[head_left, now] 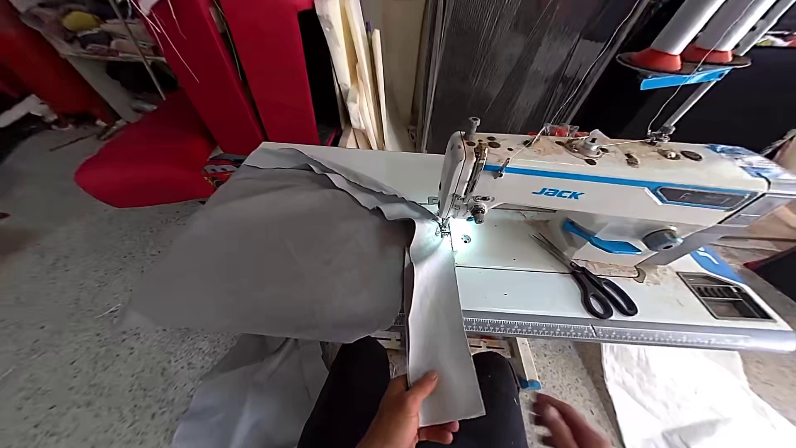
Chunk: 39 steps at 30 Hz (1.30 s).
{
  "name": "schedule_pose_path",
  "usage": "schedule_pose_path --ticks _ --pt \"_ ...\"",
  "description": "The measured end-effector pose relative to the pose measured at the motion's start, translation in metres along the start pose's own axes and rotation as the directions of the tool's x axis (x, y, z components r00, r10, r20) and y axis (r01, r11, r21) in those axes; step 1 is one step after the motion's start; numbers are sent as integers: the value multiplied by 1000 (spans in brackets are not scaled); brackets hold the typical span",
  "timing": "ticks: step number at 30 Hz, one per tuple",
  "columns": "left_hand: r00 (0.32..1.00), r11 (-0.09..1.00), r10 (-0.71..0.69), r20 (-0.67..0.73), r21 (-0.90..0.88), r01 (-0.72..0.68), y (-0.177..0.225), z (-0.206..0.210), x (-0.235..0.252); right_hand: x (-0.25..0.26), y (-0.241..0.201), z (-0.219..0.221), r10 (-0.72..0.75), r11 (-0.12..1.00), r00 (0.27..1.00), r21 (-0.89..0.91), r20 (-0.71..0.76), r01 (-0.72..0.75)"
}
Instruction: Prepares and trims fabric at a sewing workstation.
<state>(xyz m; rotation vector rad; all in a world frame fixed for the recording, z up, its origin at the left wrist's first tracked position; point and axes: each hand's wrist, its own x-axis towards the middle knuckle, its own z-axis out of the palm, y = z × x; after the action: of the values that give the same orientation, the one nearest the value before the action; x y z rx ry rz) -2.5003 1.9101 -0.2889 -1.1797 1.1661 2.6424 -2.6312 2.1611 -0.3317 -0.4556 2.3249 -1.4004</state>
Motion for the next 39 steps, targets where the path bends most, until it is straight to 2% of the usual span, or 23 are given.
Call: schedule_pose_path --ticks 1,2,5,7,8,9,10,12,13,14,16,18,20,21,22,23,24,25,26,29,31,36,39 --pt "1000 1000 -7 24 14 7 -5 3 -1 7 -23 32 30 983 995 180 95 -47" --pt "999 999 -8 43 35 6 -10 6 -3 13 -43 58 46 955 988 283 150 -87" --pt "992 989 57 113 129 -72 -20 4 -14 22 -81 92 56 905 994 416 99 -92" --pt "963 947 219 156 202 -248 -24 -9 -22 21 -91 86 62 891 997 446 55 -80" --pt "917 876 361 167 276 -395 -26 -16 -25 22 -95 78 71 878 997 472 41 -82" --pt "830 736 530 176 390 -553 -28 -25 -26 23 -98 71 81 859 996 505 28 -84" --pt "701 527 684 200 530 -665 -28 -32 -25 25 -102 65 81 836 997 543 14 -75" --pt "442 90 838 320 718 -690 -18 -35 -21 29 -112 58 37 824 999 566 -30 -14" --pt "357 -70 842 405 737 -672 -11 -31 -17 33 -118 58 -11 845 998 533 -61 42" --pt "311 -182 822 477 738 -650 -5 -24 -14 37 -125 58 -73 877 994 469 -87 105" --pt "276 -274 797 538 728 -629 7 -4 -8 47 -141 63 -203 935 973 273 -107 225" --pt "280 -176 832 478 707 -685 21 9 -2 62 -166 73 -299 946 953 115 -52 304" --pt "273 -7 908 319 661 -750 47 6 7 82 -193 90 -387 921 921 77 40 383" --pt "292 97 936 199 650 -754 65 0 12 95 -203 99 -419 907 902 103 110 408" --pt "351 243 935 50 631 -737 84 -9 14 109 -210 105 -437 898 878 154 194 413" --pt "439 419 891 -115 579 -699 104 -19 18 123 -212 109 -449 890 856 213 257 403" --pt "534 590 802 -269 499 -635 123 -32 23 137 -208 112 -452 886 849 246 274 392" --pt "606 711 702 -374 431 -556 140 -48 29 149 -200 114 -446 888 862 243 241 391" --pt "645 778 626 -438 401 -483 153 -65 37 161 -189 117 -437 892 883 205 171 402" --pt "699 828 530 -480 471 -304 173 -106 51 187 -147 126 -450 892 892 -63 -42 447" --pt "714 806 520 -468 545 -229 179 -117 51 192 -125 129 -470 875 878 -181 -88 450" --pt "615 686 660 -432 680 -258 182 -141 51 192 -126 131 -499 844 864 -266 -71 466" --pt "565 638 706 -427 729 -247 173 -150 42 191 -123 138 -560 795 824 -337 -86 505"
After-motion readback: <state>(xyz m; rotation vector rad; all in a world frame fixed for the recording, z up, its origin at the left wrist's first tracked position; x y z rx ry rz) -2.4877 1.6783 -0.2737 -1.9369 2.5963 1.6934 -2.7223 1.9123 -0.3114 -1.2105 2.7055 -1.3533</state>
